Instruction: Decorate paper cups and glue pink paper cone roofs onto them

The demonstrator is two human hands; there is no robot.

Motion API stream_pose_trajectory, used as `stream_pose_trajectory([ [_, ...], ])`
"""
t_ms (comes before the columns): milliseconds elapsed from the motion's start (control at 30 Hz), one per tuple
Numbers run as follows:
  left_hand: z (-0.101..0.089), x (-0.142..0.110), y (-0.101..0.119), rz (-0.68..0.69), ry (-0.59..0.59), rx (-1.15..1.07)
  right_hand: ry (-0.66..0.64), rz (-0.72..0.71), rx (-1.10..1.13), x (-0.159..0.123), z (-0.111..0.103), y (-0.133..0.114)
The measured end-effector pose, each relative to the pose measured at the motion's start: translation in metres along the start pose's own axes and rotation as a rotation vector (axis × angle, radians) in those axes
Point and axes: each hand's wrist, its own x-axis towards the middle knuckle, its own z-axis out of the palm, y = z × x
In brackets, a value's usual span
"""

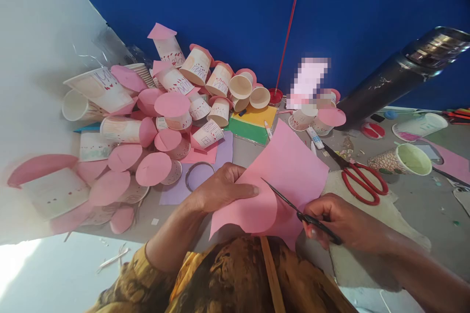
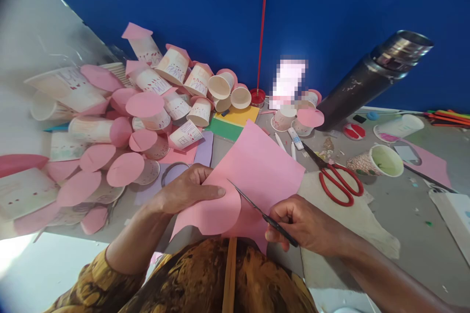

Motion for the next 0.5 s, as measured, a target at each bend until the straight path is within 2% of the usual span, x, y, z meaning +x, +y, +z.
stream_pose_trajectory([
  [500, -0.0054, 0.0049, -0.0013, -0.014, -0.063, -0.066, 0.003, 0.035, -0.078, -0.0022, -0.0021, -0.0062],
])
